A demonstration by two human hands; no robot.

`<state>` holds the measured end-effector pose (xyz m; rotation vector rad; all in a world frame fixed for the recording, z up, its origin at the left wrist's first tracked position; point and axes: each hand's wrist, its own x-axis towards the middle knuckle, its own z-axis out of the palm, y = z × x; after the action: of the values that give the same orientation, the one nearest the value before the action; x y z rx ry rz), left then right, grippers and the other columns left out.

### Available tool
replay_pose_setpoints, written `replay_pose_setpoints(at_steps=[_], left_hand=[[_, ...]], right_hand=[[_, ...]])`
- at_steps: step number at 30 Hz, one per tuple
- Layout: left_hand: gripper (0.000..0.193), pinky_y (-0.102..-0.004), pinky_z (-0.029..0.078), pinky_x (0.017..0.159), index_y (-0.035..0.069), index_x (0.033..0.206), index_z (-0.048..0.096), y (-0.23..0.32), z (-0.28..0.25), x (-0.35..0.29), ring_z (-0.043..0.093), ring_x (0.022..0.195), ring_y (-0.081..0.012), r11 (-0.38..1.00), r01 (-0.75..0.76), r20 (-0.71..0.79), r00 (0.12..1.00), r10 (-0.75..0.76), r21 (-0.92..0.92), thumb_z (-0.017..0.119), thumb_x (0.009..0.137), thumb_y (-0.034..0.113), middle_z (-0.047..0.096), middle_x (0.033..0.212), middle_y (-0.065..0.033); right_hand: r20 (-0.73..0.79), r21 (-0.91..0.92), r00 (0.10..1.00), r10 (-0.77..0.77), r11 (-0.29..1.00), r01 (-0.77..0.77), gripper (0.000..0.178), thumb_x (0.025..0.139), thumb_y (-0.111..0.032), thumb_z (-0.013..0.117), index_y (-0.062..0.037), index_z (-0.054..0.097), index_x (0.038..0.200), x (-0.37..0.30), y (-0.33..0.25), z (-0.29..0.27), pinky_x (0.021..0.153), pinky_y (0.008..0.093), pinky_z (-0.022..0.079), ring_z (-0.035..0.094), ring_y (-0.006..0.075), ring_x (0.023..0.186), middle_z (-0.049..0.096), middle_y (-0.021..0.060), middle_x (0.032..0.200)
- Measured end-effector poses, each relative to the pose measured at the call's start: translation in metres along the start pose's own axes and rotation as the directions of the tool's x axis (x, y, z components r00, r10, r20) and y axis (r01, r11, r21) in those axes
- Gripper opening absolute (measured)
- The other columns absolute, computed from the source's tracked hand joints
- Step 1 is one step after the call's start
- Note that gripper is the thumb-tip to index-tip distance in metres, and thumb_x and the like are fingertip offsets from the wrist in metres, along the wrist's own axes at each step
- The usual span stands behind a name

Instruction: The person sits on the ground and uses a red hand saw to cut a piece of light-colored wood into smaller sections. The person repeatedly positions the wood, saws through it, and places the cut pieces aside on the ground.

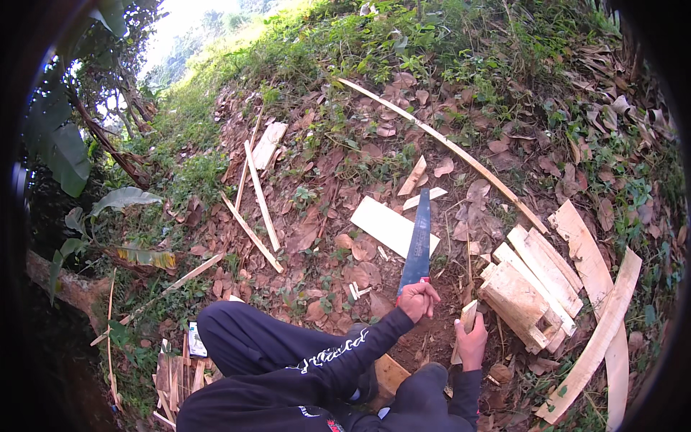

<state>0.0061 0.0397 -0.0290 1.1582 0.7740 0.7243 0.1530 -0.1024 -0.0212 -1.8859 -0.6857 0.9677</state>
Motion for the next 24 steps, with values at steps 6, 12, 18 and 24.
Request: replay_pose_setpoints(at_steps=[6, 12, 18, 24], left_hand=[[0.025, -0.0223, 0.041, 0.046, -0.001, 0.088, 0.065, 0.007, 0.005, -0.003, 0.049, 0.043, -0.0080, 0.982, 0.188, 0.024, 0.982, -0.188, 0.001, 0.042, 0.086, -0.010, 0.051, 0.052, -0.0011], [0.048, -0.0227, 0.050, 0.053, 0.001, 0.084, 0.068, 0.054, 0.052, -0.018, 0.063, 0.054, -0.0137, 0.560, 0.827, 0.908, 0.270, -0.321, -0.049, 0.050, 0.098, 0.044, 0.067, 0.069, -0.0067], [0.070, -0.0249, 0.053, 0.050, 0.002, 0.070, 0.067, 0.056, 0.106, -0.033, 0.055, 0.041, -0.0153, 0.589, 0.802, 0.740, 0.459, -0.492, -0.105, 0.036, 0.101, 0.057, 0.062, 0.057, -0.0107], [0.085, -0.0282, 0.034, 0.022, 0.008, 0.039, 0.043, 0.106, 0.151, -0.046, 0.039, 0.022, -0.0189, 0.812, 0.578, 0.366, 0.740, -0.564, 0.083, 0.028, 0.101, 0.064, 0.046, 0.036, -0.0129]], right_hand=[[-0.117, -0.166, 0.992, -0.051, 0.986, 0.031, 0.036, 0.087, -0.019, 0.070, 0.0039, 0.057, 0.113, -0.007, -0.001, -0.005, 0.088, 0.0415, 0.048, 0.064, 0.0377, 0.098, 0.066, 0.0225, 0.101], [0.197, 0.761, 0.978, -0.065, 0.640, -0.110, 0.074, 0.104, -0.057, 0.028, 0.0074, 0.060, 0.121, 0.000, -0.030, -0.018, 0.102, 0.0400, 0.043, 0.060, 0.0300, 0.112, 0.064, 0.0219, 0.122], [0.496, 0.842, 0.812, -0.308, 0.401, -0.362, 0.096, 0.094, -0.076, 0.020, 0.0084, 0.063, 0.083, -0.013, -0.063, -0.020, 0.081, 0.0437, 0.053, 0.068, 0.0382, 0.083, 0.067, 0.0293, 0.085], [-0.144, 0.454, 0.971, -0.192, 0.859, 0.237, 0.056, 0.101, -0.041, 0.041, 0.0036, 0.028, 0.133, -0.017, 0.072, -0.017, 0.105, 0.0368, 0.035, 0.043, 0.0298, 0.123, 0.038, 0.0219, 0.135]])
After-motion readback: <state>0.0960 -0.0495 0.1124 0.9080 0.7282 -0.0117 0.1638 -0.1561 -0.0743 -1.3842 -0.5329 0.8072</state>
